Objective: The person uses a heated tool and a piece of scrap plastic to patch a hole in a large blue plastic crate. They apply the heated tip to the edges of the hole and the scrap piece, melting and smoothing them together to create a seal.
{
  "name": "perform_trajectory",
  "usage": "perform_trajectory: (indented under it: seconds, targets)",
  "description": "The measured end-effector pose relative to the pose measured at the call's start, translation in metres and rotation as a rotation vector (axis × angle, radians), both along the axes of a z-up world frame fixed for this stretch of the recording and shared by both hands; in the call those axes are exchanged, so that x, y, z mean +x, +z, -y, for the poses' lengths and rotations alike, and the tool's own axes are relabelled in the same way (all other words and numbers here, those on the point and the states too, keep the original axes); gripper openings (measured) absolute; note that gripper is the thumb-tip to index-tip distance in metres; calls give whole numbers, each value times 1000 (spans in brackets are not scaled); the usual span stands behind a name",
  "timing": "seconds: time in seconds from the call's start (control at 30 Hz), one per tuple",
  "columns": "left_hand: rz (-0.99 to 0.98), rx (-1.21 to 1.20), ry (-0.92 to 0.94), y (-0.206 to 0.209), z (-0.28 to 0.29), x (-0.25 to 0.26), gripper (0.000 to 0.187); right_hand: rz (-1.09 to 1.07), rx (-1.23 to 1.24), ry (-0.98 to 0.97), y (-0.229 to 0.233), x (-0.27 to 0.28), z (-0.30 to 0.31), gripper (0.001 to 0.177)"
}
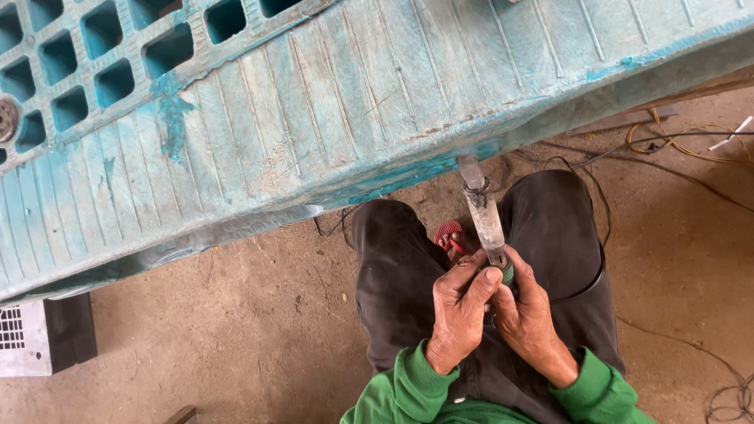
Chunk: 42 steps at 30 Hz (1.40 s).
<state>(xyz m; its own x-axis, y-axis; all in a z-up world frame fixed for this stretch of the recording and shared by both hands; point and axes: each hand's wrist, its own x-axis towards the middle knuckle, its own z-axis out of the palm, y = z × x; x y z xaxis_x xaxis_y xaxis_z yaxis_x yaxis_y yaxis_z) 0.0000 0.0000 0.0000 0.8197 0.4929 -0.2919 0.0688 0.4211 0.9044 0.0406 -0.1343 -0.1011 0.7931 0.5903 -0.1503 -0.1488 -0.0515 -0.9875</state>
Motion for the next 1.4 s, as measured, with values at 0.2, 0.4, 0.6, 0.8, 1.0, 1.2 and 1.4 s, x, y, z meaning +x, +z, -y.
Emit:
perform_trajectory:
  seconds: [0.2,0.4,0.6,0.8,1.0,1.2,1.4]
  targets:
    - [-14,-4,-9,1,0,2,39,81,-62,1,13,4,-5,53]
    - [61,21,2,4,3,2,39,134,65,-3,18,2,-3,47]
    - [-5,-75,-38,5,4,2,41,118,-134,-81,20,0,0,49]
    - [50,-82,15,7,9,0,39,63,-61,-62,27,4,1,48]
    - [72,-151,50,-6,9,2,27,157,-142,-36,26,11,-2,51]
    - [55,-169,20,-13,9,6,28,207,-105,-44,19,13,1,54]
    - [42,-170,5,-9,9,8,29,170,-102,-54,14,12,4,55]
